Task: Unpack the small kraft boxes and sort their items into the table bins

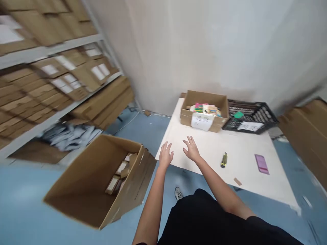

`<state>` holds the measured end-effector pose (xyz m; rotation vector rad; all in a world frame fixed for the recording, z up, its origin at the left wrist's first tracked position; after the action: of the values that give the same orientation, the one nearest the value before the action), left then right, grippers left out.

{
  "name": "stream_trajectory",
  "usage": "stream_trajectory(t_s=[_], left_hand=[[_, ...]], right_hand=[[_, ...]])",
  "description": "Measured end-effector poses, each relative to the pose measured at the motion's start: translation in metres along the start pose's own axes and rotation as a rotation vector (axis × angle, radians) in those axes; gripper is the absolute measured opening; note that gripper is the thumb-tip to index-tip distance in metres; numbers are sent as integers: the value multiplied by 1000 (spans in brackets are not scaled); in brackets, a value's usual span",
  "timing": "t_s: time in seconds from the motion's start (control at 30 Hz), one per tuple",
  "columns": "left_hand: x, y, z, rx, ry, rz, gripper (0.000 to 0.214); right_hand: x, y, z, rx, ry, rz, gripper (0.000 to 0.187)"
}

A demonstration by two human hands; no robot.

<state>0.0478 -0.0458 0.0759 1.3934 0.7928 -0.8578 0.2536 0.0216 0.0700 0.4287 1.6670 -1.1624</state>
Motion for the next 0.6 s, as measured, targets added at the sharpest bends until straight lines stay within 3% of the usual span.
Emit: stream_trajectory(t_s=[0.13,0.3,0.43,0.6], left_hand=[[-42,-90,60,-261,128,45,54],[-58,-174,144,-550,238,80,55],[-57,-224,191,-736,248,104,55],[-62,-275,216,-893,268,144,55]], right_hand=[[60,-96,-64,-251,-159,-10,54],[136,-197,-109,-496,-345,-43,54],[191,-255,-132,-618,-469,-60,55],[242,-301,-171,-686,-620,-55,56]])
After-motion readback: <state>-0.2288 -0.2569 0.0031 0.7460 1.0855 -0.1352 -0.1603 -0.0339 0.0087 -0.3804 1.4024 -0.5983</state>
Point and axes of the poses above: each hand's wrist, its own z-axis away from the middle knuckle, its own x-axis out of the palm, y = z × x, the point moved 3 cm from there along -z, towards the middle knuckle, and after that the axes turned 14 degrees about -y, right-handed, at the moved point
